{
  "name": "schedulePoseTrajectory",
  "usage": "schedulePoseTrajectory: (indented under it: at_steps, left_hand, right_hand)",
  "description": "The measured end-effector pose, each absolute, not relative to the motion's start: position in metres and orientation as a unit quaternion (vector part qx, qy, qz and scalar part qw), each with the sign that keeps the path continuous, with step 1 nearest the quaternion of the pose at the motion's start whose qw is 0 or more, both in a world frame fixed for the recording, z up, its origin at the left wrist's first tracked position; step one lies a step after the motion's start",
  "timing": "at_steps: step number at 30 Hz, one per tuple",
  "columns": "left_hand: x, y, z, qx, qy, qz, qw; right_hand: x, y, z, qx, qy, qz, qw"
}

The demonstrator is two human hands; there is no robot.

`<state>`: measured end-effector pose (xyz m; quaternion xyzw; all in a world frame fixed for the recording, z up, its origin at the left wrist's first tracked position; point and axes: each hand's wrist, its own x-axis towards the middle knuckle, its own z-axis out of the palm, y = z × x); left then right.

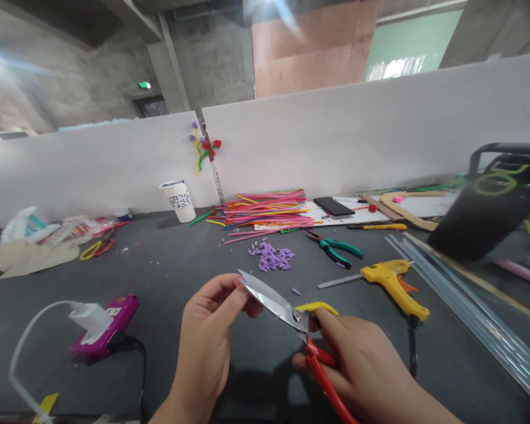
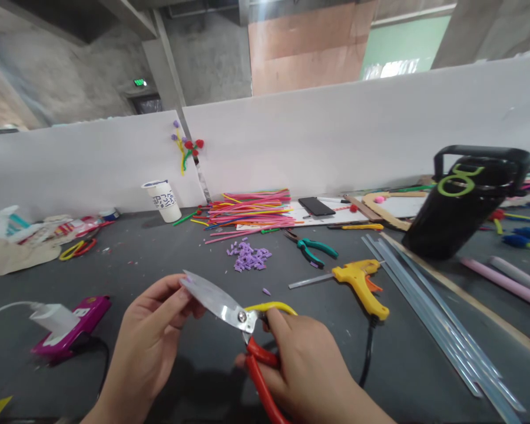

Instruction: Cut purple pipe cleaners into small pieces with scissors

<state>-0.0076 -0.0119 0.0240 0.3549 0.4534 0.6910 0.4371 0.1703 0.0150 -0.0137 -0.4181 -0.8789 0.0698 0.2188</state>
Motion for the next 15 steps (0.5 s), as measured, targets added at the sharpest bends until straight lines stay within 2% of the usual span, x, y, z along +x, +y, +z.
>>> schedulePoseTrajectory:
  at_steps: [15]
  left_hand:
    - [-0.0085, -0.0112, 0.0243, 0.345, 0.435, 0.691, 0.463]
  right_hand:
    - [0.171, 0.0164, -0.0137, -0.408, -0.885, 0.066, 0.213]
